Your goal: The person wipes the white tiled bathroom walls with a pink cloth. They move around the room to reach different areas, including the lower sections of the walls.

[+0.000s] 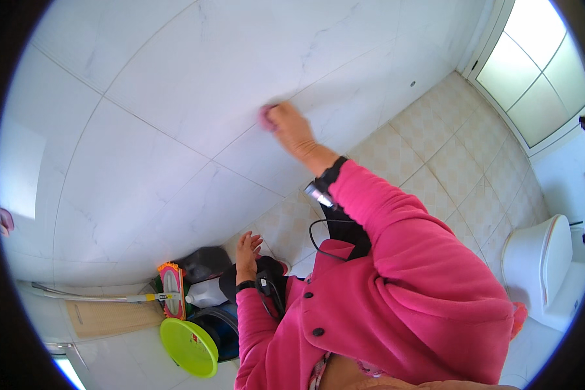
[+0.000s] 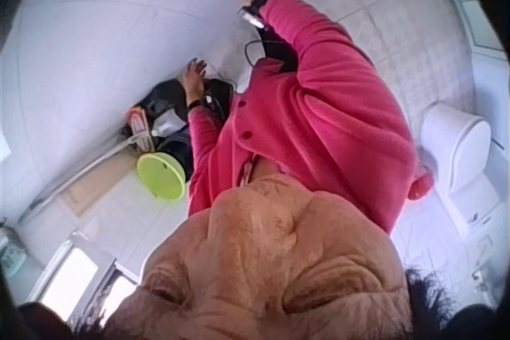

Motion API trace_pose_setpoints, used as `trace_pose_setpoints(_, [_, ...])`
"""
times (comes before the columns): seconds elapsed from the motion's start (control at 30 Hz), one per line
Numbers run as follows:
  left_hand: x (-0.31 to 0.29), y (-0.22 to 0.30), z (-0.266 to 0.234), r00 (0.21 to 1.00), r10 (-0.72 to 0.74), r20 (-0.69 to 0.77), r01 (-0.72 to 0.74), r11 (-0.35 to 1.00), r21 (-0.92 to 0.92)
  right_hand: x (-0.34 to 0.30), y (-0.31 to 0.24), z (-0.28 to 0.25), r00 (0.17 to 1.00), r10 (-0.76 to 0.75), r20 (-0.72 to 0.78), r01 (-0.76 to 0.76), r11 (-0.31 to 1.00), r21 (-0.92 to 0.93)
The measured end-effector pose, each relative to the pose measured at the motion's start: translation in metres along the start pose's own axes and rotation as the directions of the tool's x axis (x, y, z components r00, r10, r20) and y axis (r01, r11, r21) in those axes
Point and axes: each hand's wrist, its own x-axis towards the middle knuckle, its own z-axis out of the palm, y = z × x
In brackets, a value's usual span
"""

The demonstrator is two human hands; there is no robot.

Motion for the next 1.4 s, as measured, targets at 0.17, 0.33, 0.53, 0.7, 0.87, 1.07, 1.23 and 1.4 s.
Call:
trace_pose_setpoints(0.17, [0.002, 0.002, 0.002, 1.000, -0.001, 0.011, 0.001, 1.000, 0.007, -0.004, 0.101, -0.057, 0.913, 0.101, -0.395, -0.236, 0.922, -0.308])
trace_pose_setpoints(0.33, [0.009, 0.003, 0.005, 1.000, -0.018, 0.007, 0.018, 1.000, 0.008, 0.007, 0.137, -0.083, 0.797, 0.522, -0.303, -0.324, 0.794, 0.515])
trace_pose_setpoints(0.53, [0.013, 0.002, 0.009, 1.000, 0.007, 0.029, -0.007, 1.000, 0.003, -0.005, 0.094, -0.052, 0.759, 0.542, -0.360, -0.498, 0.840, 0.214])
trace_pose_setpoints(0.7, [0.009, 0.003, 0.009, 0.999, -0.005, 0.035, 0.005, 1.000, 0.019, -0.008, 0.085, -0.050, 0.748, 0.557, -0.362, -0.500, 0.831, 0.246])
trace_pose_setpoints(0.87, [0.010, 0.000, 0.007, 1.000, -0.006, 0.026, 0.005, 0.999, 0.036, -0.003, 0.080, -0.048, 0.724, 0.619, -0.304, -0.559, 0.785, 0.268])
trace_pose_setpoints(1.07, [0.015, -0.003, 0.005, 1.000, -0.018, 0.017, 0.017, 0.997, 0.071, -0.008, 0.099, -0.055, 0.786, 0.566, -0.248, -0.512, 0.821, 0.252])
trace_pose_setpoints(1.23, [0.013, -0.002, 0.004, 1.000, -0.016, 0.003, 0.015, 0.995, 0.096, -0.017, 0.154, -0.061, 0.891, 0.253, -0.376, -0.342, 0.920, -0.192])
trace_pose_setpoints(1.4, [0.011, -0.002, 0.004, 1.000, 0.002, 0.014, -0.003, 0.997, 0.075, -0.028, 0.189, -0.081, 0.774, 0.501, -0.388, -0.551, 0.834, -0.022])
